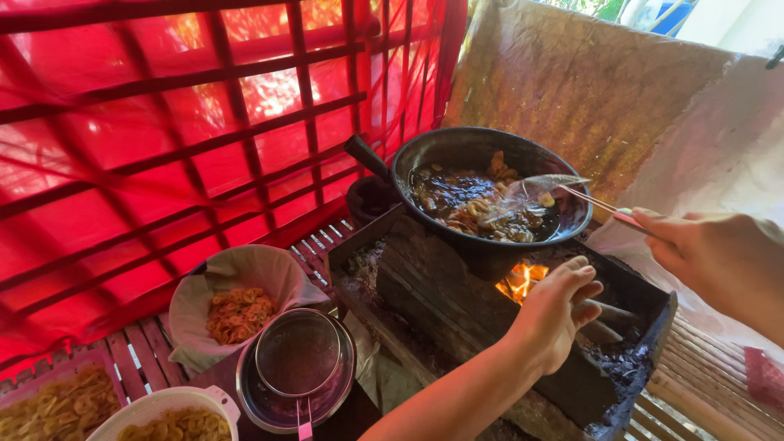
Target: The person stirs food frying in a wok over a wood fire using a spider strainer. They then use a second strainer to scoop the fried food from the oil and transfer it into a white colander.
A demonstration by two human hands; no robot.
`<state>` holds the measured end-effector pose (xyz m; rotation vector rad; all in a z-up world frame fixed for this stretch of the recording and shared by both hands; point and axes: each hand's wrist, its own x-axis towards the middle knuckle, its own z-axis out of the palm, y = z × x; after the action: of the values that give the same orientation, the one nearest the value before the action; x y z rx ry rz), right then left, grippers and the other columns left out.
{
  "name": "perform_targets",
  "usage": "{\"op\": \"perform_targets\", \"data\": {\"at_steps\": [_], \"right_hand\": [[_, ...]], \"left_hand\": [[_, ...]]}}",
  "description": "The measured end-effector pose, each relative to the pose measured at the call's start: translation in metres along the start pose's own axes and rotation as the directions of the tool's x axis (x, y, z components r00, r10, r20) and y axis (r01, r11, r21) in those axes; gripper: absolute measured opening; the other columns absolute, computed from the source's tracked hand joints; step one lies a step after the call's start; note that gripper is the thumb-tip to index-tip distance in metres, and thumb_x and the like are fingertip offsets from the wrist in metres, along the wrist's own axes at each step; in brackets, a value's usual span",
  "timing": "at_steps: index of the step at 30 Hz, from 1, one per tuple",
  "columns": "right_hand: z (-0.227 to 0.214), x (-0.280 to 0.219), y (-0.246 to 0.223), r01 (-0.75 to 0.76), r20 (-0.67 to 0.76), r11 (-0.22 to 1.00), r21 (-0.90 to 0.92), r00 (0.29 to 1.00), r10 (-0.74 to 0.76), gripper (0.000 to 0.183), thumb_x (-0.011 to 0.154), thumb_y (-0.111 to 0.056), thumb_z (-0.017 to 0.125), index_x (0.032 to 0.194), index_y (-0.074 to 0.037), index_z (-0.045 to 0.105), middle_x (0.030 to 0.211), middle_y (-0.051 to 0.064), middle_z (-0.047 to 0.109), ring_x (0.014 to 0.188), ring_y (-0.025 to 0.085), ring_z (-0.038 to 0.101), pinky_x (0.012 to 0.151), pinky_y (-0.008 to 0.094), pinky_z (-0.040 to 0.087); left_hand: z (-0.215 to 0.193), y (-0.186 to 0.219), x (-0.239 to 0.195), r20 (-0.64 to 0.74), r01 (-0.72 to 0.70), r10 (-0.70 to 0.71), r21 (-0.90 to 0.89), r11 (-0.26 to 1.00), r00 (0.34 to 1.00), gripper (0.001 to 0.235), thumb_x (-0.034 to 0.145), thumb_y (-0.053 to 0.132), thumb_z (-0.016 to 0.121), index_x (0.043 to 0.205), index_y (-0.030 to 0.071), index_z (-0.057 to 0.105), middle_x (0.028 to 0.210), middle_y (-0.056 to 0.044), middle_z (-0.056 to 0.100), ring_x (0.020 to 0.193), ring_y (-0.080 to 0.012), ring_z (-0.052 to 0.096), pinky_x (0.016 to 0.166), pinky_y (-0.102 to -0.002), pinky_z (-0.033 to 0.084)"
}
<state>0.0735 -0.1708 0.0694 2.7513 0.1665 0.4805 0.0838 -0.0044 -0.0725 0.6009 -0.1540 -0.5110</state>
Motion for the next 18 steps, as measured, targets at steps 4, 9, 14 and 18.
{"op": "perform_targets", "data": {"at_steps": [4, 9, 14, 18], "right_hand": [[0.012, -0.014, 0.018, -0.103, 0.003, 0.99, 0.095, 0.995, 0.103, 0.048, 0.097, -0.03, 0.063, 0.145, -0.032, 0.065, 0.069, 0.007, 0.062, 0.051, 0.022, 0.062, 0.053, 0.037, 0.052], [-0.002, -0.011, -0.003, -0.036, 0.02, 0.999, 0.004, 0.999, 0.036, 0.043, 0.094, -0.032, 0.065, 0.137, -0.032, 0.067, 0.073, 0.009, 0.07, 0.058, 0.025, 0.069, 0.061, 0.039, 0.056], [0.002, 0.001, -0.046, 0.045, -0.052, 0.966, 0.256, 0.998, -0.032, 0.037, 0.094, -0.029, 0.065, 0.131, -0.027, 0.067, 0.089, 0.017, 0.073, 0.08, 0.035, 0.073, 0.075, 0.047, 0.059], [0.039, 0.009, -0.064, -0.063, -0.055, 0.908, 0.414, 0.994, 0.094, 0.04, 0.095, -0.026, 0.062, 0.135, -0.023, 0.065, 0.095, 0.022, 0.071, 0.087, 0.041, 0.072, 0.077, 0.051, 0.057]], "left_hand": [[-0.005, -0.007, -0.004, -0.026, 0.058, -0.058, -0.017, 0.998, 0.998, 0.059, 0.096, 0.029, 0.063, 0.15, 0.009, 0.049, 0.127, 0.0, 0.058, 0.117, -0.0131, 0.055, 0.097, -0.033, 0.044], [-0.006, -0.013, -0.005, -0.016, 0.056, -0.056, -0.007, 0.998, 0.998, 0.057, 0.097, 0.03, 0.062, 0.148, 0.009, 0.051, 0.127, 0.001, 0.058, 0.116, -0.0126, 0.055, 0.097, -0.034, 0.044], [-0.017, -0.013, -0.004, -0.047, 0.025, -0.025, -0.004, 1.0, 0.999, 0.056, 0.096, 0.03, 0.063, 0.147, 0.009, 0.053, 0.125, 0.001, 0.058, 0.115, -0.0129, 0.055, 0.095, -0.034, 0.044], [-0.026, -0.01, -0.002, -0.071, 0.013, -0.013, -0.01, 1.0, 0.997, 0.053, 0.095, 0.028, 0.063, 0.145, 0.012, 0.055, 0.124, 0.002, 0.058, 0.114, -0.0117, 0.055, 0.093, -0.034, 0.044]]}}
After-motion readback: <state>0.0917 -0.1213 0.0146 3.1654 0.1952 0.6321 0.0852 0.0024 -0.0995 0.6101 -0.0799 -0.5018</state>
